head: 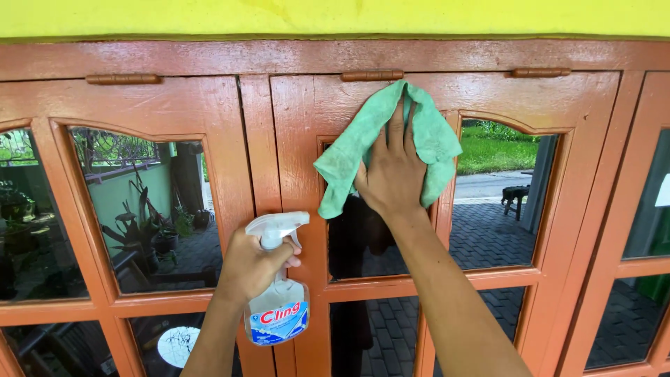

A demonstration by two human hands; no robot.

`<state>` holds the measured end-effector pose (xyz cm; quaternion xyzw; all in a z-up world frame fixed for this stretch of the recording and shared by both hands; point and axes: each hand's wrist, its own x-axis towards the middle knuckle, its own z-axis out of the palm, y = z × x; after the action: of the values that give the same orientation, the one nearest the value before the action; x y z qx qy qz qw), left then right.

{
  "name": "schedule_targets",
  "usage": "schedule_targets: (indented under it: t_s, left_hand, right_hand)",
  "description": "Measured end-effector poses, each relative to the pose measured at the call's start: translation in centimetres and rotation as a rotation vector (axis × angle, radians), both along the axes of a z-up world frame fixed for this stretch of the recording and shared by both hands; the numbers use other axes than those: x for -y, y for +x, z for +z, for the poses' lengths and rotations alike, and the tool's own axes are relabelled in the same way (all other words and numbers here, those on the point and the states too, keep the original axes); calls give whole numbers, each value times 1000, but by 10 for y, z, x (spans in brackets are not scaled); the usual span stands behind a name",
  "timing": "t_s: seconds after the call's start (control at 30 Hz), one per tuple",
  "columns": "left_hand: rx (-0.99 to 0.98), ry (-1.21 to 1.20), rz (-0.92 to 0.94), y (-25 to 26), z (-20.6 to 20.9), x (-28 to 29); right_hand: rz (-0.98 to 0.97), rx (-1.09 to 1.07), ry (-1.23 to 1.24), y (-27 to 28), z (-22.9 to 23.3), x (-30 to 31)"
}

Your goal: Clean the glass panes of a wooden door using a spray cleaner and a cloth.

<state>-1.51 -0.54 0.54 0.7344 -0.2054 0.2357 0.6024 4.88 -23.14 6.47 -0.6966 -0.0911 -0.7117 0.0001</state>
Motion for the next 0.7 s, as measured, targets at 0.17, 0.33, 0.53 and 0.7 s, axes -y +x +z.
schedule_targets:
  t_s: [0.17, 0.33, 0.53, 0.7]
  left_hand:
    - [21, 12, -14, -3, 0, 2]
    - [82, 18, -9, -11, 5, 6]
    - [83, 7, -1, -18, 6, 9]
    - [79, 12, 8, -4, -2, 7]
  right_hand:
    - [-150, -16, 41, -2, -5, -6]
    - [-57, 2, 56, -2, -32, -4]
    - [97, -184, 68, 11, -110, 10]
    - [95, -348, 42, -18, -178, 15]
